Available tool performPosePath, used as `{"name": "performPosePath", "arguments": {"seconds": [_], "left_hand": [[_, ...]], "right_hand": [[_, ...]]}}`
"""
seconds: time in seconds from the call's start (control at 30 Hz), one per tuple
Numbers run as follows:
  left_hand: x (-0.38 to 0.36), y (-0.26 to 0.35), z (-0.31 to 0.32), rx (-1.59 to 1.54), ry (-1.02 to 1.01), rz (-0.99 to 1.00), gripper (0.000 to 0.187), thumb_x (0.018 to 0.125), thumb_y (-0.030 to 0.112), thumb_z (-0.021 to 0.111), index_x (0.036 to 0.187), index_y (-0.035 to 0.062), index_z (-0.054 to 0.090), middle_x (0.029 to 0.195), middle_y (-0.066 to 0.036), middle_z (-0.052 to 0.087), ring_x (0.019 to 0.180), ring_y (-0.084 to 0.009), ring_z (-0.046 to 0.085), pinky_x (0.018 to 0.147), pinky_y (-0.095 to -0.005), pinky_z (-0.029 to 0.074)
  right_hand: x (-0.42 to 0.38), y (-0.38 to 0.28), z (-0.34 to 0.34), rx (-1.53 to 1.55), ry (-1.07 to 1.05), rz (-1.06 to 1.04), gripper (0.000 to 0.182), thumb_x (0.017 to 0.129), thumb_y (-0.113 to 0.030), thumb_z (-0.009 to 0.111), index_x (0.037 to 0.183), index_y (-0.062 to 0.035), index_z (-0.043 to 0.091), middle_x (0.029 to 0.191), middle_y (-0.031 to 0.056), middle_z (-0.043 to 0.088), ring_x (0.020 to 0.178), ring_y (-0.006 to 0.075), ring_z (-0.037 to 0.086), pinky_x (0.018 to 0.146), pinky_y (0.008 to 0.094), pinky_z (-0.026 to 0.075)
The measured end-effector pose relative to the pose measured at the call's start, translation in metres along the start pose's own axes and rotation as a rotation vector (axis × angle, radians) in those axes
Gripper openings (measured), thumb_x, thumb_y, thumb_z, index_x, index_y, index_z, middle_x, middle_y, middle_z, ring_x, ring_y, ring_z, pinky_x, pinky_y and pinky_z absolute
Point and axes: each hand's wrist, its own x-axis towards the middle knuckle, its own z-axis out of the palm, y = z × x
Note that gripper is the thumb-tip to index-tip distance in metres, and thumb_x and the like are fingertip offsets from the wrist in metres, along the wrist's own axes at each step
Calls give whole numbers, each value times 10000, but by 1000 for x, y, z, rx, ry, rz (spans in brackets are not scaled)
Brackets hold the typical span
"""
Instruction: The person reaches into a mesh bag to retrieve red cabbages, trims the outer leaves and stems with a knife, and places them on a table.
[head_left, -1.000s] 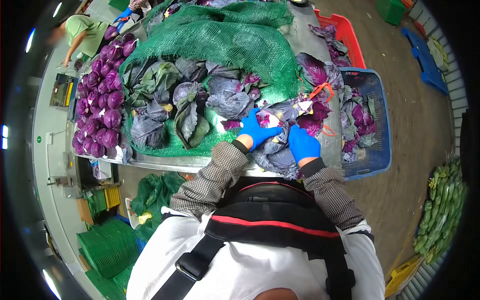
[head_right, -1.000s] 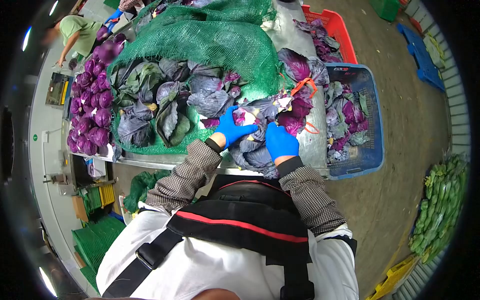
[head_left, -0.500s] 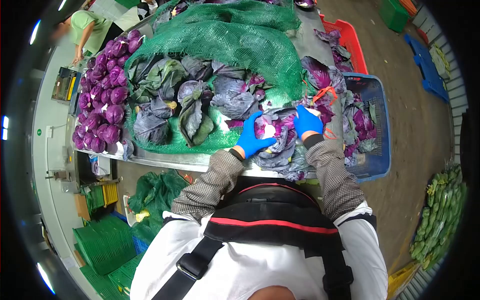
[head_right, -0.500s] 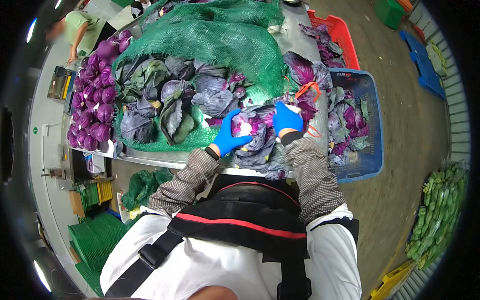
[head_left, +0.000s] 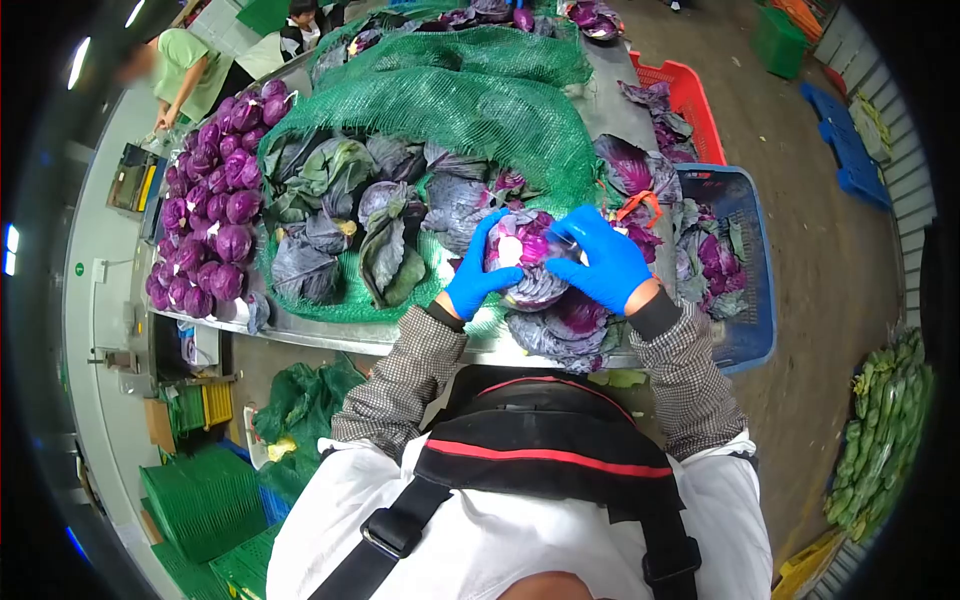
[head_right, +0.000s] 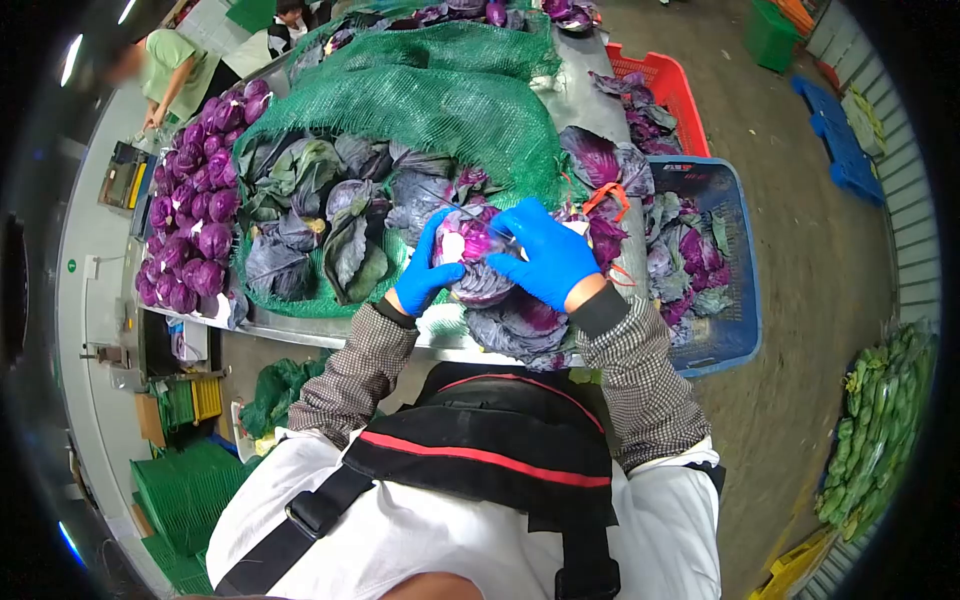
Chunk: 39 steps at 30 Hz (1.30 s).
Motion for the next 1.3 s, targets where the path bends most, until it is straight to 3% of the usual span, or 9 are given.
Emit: {"name": "performPosePath", "arguments": {"seconds": [0.2, 0.4, 0.57, 0.8, 0.9, 1.03, 1.07, 1.13, 1.3], "left_hand": [[-2, 0, -3, -531, -29, -95, 754, 736, 213, 632, 1366, 111, 231, 1338, -114, 332, 1230, -279, 355, 1014, -412, 320], [-9, 22, 26, -1251, -457, -303, 723, 807, 434, 534, 1378, 123, 217, 1393, -144, 285, 1261, -335, 318, 1029, -497, 291], [-2, 24, 29, -791, -18, -289, 634, 872, 526, 356, 1340, 102, 306, 1320, -152, 398, 1186, -309, 430, 983, -513, 348], [-15, 4, 30, -1130, -109, -292, 640, 854, 556, 335, 1350, 154, 297, 1370, -120, 338, 1259, -334, 321, 980, -576, 292], [-18, 4, 29, -870, -86, -204, 648, 842, 591, 321, 1354, 196, 292, 1379, -96, 329, 1263, -338, 307, 949, -626, 278], [-18, -1, 30, -161, -133, 137, 671, 820, 640, 312, 1352, 231, 296, 1375, -91, 338, 1249, -342, 325, 929, -644, 283], [-19, -2, 33, -161, -133, 127, 671, 820, 640, 312, 1352, 231, 296, 1375, -91, 338, 1249, -342, 325, 929, -644, 283], [-12, 2, 36, -1073, 35, -365, 675, 816, 655, 294, 1348, 240, 309, 1374, -88, 340, 1250, -345, 321, 928, -640, 291], [-23, -17, 26, -924, 60, -194, 827, 736, 407, 658, 1351, 245, 130, 1334, -112, 332, 1209, -330, 355, 918, -602, 341]], "right_hand": [[-37, 58, 1, 396, 163, 464, 244, 771, -182, 628, 947, -38, 541, 863, 72, 554, 718, 175, 544, 659, 306, 452], [-17, -1, -5, 238, 53, 447, 749, 704, -532, 652, 1256, -83, 418, 1012, 183, 586, 855, 257, 590, 753, 348, 460], [-22, -5, -4, 281, 74, 463, 596, 770, -411, 638, 1233, -89, 444, 903, 147, 599, 797, 224, 584, 722, 323, 459], [-48, 45, 17, 166, 273, 430, 203, 799, -206, 587, 966, -95, 553, 815, 105, 606, 687, 228, 581, 640, 332, 462], [-49, 93, 6, -246, 274, 755, 269, 788, -270, 610, 987, -103, 541, 811, 125, 610, 718, 255, 601, 659, 367, 472], [-37, 17, -2, 131, 261, 543, 465, 723, -440, 660, 1007, -96, 532, 851, 143, 606, 749, 276, 601, 684, 370, 474], [-31, -9, -4, 119, 159, 522, 522, 697, -484, 673, 1011, -92, 530, 862, 147, 604, 758, 280, 602, 690, 365, 475], [-28, -26, 5, -86, 112, 370, 423, 713, -416, 681, 960, -102, 543, 822, 111, 605, 740, 259, 606, 659, 343, 477], [-29, 40, 9, 266, 446, 425, 181, 794, -200, 601, 876, -59, 524, 735, 107, 583, 655, 193, 590, 580, 302, 456]]}}
